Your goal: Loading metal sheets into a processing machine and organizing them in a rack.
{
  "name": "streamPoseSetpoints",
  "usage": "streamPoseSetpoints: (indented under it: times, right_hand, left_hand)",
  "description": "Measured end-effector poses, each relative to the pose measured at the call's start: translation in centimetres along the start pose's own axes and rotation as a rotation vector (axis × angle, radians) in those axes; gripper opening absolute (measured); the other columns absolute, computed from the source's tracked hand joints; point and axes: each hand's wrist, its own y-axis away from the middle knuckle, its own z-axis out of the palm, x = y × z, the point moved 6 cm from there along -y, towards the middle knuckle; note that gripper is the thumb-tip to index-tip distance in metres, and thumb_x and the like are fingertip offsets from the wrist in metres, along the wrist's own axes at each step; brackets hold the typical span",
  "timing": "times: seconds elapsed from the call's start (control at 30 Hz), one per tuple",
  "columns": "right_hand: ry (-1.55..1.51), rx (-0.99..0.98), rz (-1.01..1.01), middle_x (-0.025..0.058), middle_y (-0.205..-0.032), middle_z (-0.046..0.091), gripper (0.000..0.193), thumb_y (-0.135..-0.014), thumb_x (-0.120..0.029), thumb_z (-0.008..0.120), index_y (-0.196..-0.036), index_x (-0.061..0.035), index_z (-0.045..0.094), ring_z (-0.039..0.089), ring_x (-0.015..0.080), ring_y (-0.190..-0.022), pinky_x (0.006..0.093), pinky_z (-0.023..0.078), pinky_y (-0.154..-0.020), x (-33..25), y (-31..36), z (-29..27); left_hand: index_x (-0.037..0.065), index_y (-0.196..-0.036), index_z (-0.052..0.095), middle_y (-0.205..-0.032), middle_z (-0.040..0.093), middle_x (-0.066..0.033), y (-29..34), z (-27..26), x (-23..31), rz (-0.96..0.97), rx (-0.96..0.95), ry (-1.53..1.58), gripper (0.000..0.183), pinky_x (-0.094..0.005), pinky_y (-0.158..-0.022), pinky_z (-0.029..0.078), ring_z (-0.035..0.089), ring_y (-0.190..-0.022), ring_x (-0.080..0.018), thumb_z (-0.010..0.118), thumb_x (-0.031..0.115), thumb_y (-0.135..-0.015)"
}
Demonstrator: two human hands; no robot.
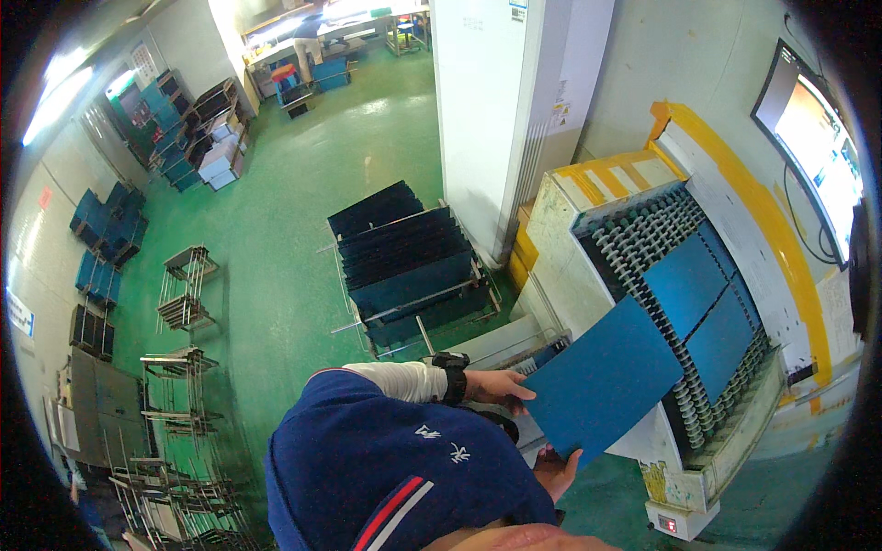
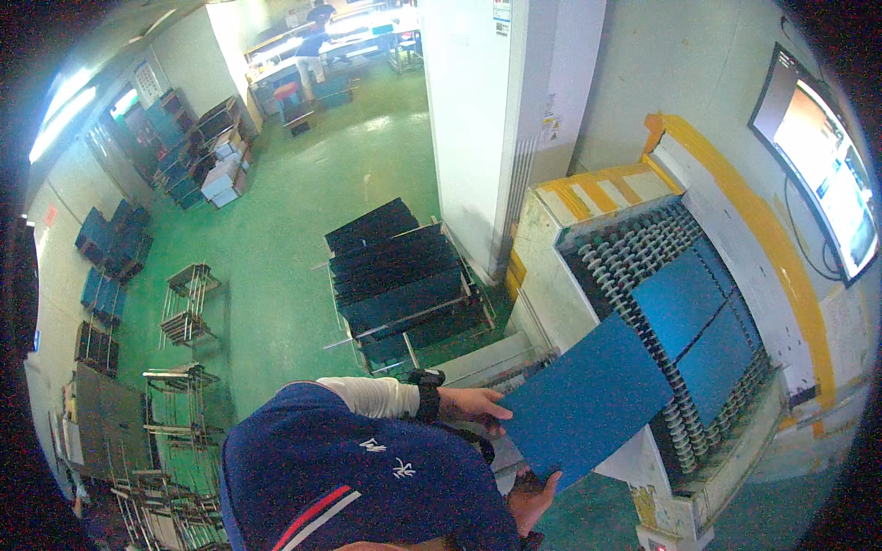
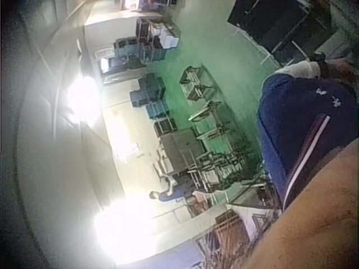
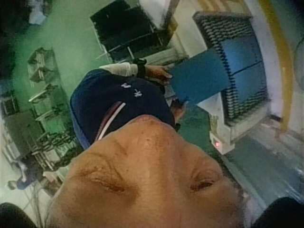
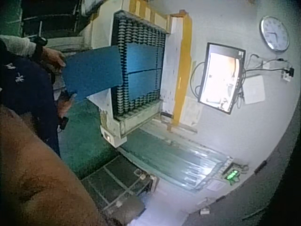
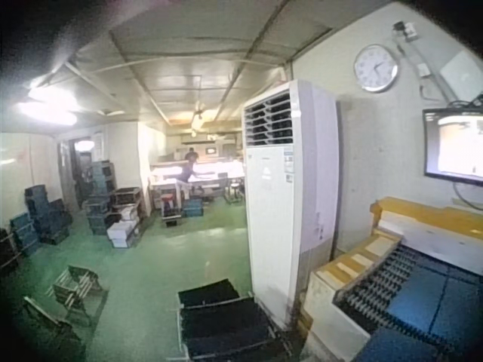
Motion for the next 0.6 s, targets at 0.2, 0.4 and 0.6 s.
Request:
streamPoseSetpoints:
  times: [0.2,0.4,0.6]
  right_hand:
    - [0.003,0.057,-0.014,0.0126,-0.091,0.059,0.049,-0.089,-0.048,0.055,-0.107,-0.0023,0.053,0.053,0.0248,-0.080,0.0352,0.044,-0.074,-0.3,-0.7,-1.0]
    - [-0.006,0.051,-0.013,0.0067,-0.087,0.061,0.046,-0.086,-0.048,0.060,-0.109,-0.0085,0.055,0.056,0.0200,-0.075,0.0315,0.044,-0.068,-0.3,-0.5,-0.3]
    - [-0.003,0.002,-0.032,0.0117,-0.092,0.058,0.048,-0.091,-0.047,0.050,-0.109,-0.0022,0.052,0.053,0.0240,-0.081,0.0346,0.043,-0.073,-0.3,-1.1,-0.5]
  left_hand:
    - [0.004,-0.106,0.052,-0.086,0.067,-0.0078,-1.0,-0.2,-0.3,0.015,-0.063,-0.004,0.033,-0.0280,-0.066,0.052,0.063,-0.070,-0.0140,0.067,0.025,-0.086]
    - [0.005,-0.103,0.053,-0.086,0.066,-0.0067,-0.8,0.0,0.1,-0.010,-0.048,0.000,0.030,-0.0281,-0.064,0.052,0.063,-0.069,-0.0135,0.066,0.026,-0.086]
    - [0.006,-0.105,0.051,-0.086,0.066,-0.0067,-0.7,0.0,0.3,-0.016,-0.035,-0.007,0.031,-0.0290,-0.063,0.052,0.064,-0.069,-0.0135,0.066,0.025,-0.086]
